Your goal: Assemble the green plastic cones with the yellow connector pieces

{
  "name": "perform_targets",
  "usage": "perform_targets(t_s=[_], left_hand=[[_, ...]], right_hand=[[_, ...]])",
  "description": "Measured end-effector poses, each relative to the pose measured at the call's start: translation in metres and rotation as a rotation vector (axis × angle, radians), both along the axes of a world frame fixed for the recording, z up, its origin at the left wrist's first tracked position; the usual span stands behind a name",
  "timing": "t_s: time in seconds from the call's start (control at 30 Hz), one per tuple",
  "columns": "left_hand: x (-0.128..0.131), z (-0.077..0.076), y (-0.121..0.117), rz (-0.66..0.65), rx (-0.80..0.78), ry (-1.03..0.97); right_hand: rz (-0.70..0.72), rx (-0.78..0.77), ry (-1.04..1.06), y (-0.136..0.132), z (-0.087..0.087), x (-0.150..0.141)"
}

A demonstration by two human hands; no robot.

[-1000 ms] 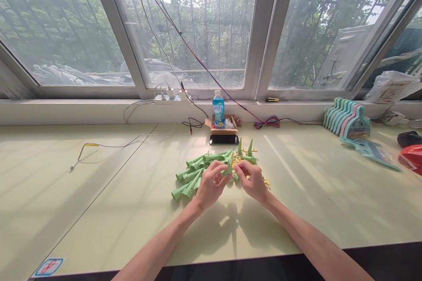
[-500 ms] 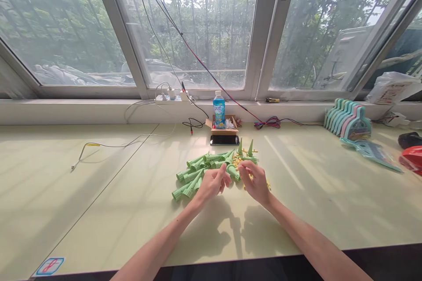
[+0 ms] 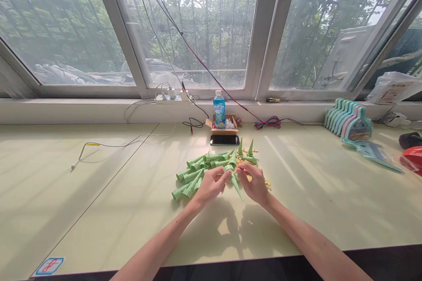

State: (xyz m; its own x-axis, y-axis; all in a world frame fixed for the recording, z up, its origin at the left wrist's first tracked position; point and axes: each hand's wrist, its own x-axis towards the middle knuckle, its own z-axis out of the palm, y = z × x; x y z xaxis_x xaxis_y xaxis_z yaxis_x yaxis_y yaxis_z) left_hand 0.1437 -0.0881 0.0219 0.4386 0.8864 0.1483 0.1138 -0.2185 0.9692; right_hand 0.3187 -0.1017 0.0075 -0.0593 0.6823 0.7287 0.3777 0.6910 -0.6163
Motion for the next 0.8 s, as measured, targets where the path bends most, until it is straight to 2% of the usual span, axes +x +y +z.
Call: perform_targets(t_s=[0.2, 0.37, 0.47, 0.63, 0.8], left_hand=[[-0.0008, 0.0023, -0.0033, 0.129, 0.224, 0.076], [-0.0006, -0.0015, -0.0023, 0.110, 0.455, 0.065], [0.0000, -0.0043, -0.0018, 0.102, 0.543, 0.071], [0.0017, -0.0061, -0.0026, 0.109, 0.567, 0.093], [0.0037, -0.0007, -0.0070, 0.118, 0.441, 0.097]], right_hand=[[-0.020, 0.004, -0.033, 0.0014, -0.0002, 0.0003], [-0.003, -0.038, -0.038, 0.0009, 0.0002, 0.0010], [0.003, -0.070, -0.029, 0.0007, 0.0005, 0.0011], [-0.002, -0.073, -0.020, 0.0003, 0.0010, 0.0002], [-0.067, -0.038, 0.040, -0.0009, 0.0023, -0.0005]])
